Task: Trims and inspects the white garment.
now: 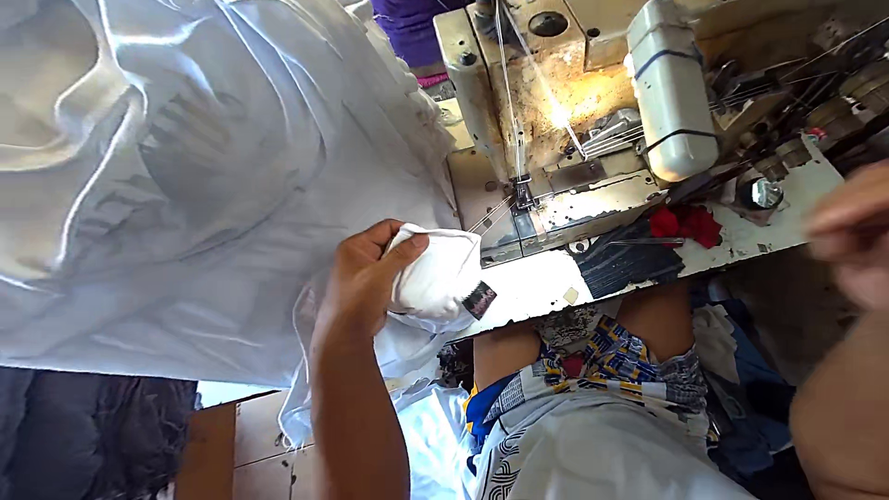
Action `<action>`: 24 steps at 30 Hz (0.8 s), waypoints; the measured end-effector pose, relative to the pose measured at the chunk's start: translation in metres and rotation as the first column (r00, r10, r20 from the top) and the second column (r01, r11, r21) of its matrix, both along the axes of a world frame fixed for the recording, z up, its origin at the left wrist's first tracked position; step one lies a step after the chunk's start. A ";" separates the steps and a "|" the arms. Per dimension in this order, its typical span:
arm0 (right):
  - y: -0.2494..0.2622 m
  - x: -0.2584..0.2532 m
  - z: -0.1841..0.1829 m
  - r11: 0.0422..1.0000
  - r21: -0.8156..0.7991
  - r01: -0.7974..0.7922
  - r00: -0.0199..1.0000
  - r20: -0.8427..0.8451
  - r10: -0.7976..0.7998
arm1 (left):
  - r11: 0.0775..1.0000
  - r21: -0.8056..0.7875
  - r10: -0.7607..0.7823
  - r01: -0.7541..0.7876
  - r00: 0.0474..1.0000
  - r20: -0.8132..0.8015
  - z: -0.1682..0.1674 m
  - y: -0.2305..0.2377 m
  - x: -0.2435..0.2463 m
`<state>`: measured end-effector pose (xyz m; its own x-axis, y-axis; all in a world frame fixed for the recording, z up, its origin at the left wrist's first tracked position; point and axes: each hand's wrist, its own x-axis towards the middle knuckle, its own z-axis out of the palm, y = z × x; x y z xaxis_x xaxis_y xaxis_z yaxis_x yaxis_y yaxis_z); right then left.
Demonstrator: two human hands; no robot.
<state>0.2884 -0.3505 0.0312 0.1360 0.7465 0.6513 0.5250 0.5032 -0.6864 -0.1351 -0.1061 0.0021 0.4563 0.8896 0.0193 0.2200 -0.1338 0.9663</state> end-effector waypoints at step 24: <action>0.131 -0.162 -0.052 0.981 -0.140 -0.135 0.991 -0.044 0.130 | 0.940 0.157 -0.336 0.302 0.897 0.286 -0.021 -0.032 0.013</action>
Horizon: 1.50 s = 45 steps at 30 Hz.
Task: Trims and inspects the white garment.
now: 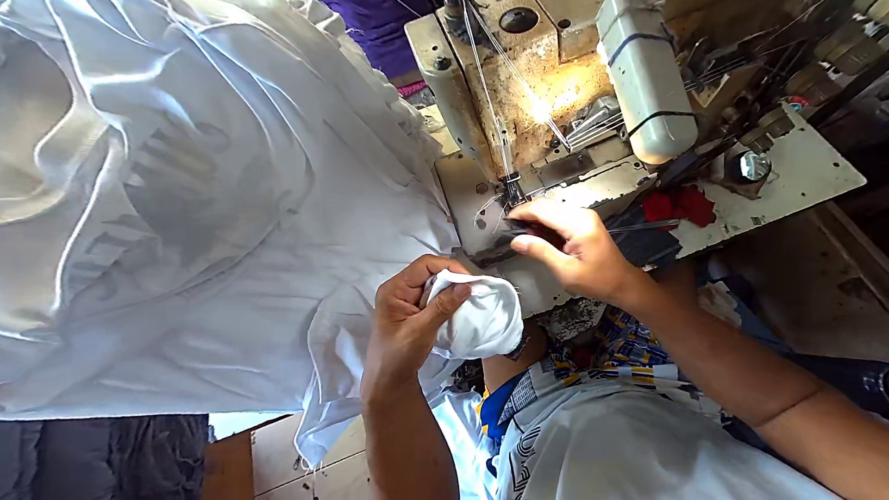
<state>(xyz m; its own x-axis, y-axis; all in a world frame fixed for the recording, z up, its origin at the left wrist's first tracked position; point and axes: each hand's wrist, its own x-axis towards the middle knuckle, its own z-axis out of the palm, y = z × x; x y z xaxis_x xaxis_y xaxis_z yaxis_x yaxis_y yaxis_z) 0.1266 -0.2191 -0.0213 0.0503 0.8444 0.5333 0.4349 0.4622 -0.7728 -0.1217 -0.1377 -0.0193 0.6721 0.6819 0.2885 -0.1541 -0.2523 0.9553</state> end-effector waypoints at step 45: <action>-0.046 0.040 -0.059 0.978 -0.180 0.101 0.954 -0.261 -0.146 | 0.933 0.071 0.356 -0.352 0.933 -0.055 -0.035 -0.020 0.091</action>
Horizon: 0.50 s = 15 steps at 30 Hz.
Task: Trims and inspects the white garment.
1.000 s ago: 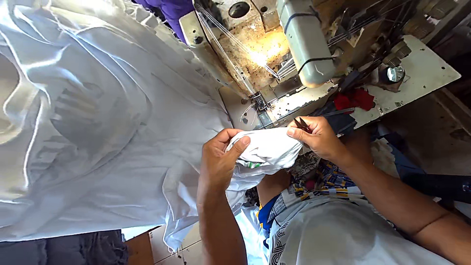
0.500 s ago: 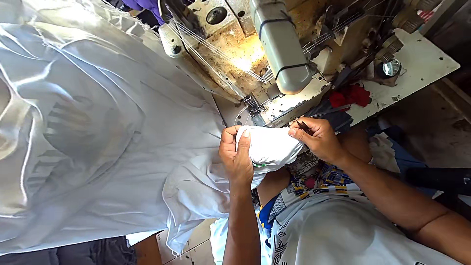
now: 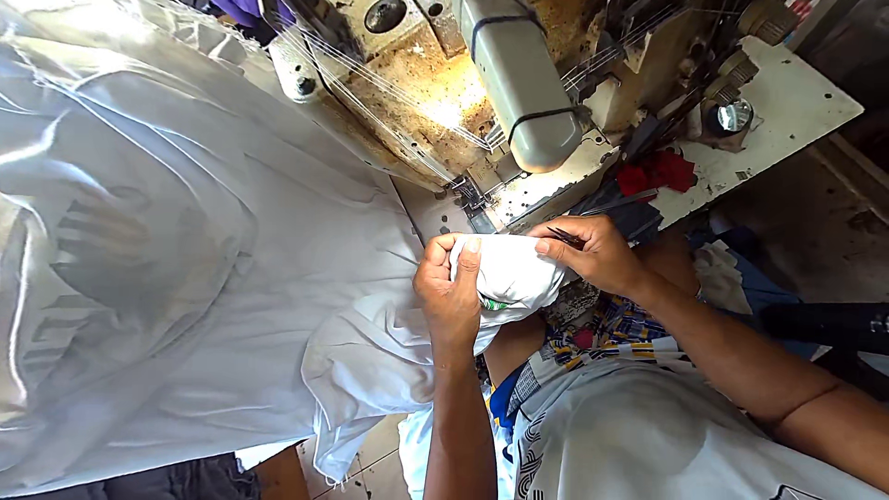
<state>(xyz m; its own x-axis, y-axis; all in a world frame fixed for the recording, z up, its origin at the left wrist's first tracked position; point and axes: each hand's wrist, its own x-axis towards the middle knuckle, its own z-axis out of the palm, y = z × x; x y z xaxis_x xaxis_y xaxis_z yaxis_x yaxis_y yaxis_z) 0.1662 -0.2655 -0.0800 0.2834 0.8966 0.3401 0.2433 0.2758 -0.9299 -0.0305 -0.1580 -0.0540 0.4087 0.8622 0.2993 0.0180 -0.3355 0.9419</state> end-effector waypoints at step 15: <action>0.023 -0.005 0.024 0.977 -0.129 -0.167 0.938 -0.326 0.117 | 0.996 -0.092 -0.019 0.018 1.000 -0.011 0.012 0.008 -0.001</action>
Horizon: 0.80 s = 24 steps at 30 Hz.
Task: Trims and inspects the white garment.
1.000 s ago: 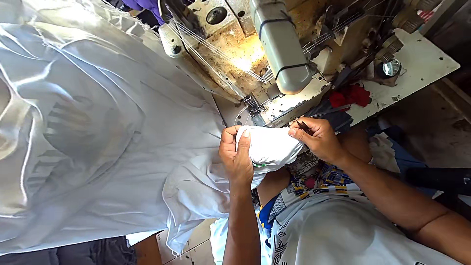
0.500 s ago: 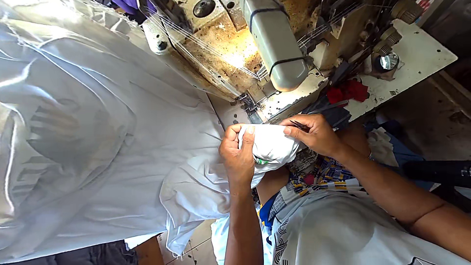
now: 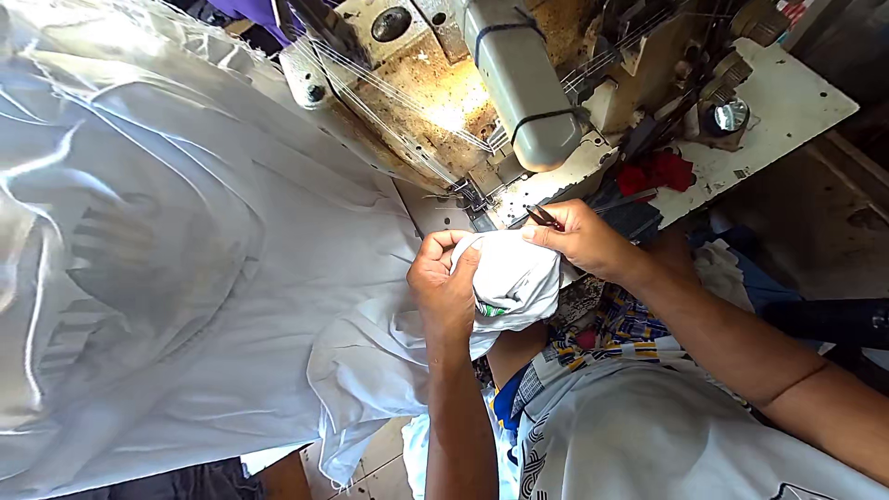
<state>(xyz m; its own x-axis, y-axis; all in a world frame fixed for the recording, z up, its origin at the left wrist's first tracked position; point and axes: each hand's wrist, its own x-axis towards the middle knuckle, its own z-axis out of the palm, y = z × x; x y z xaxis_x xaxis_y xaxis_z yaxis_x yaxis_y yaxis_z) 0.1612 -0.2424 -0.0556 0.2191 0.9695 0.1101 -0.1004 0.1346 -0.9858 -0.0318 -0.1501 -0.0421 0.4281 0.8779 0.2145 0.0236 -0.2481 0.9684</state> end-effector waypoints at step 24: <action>-0.007 0.012 -0.022 0.997 0.020 0.073 0.990 0.117 -0.075 | 0.983 0.145 0.142 -0.112 0.967 -0.214 -0.020 -0.006 -0.001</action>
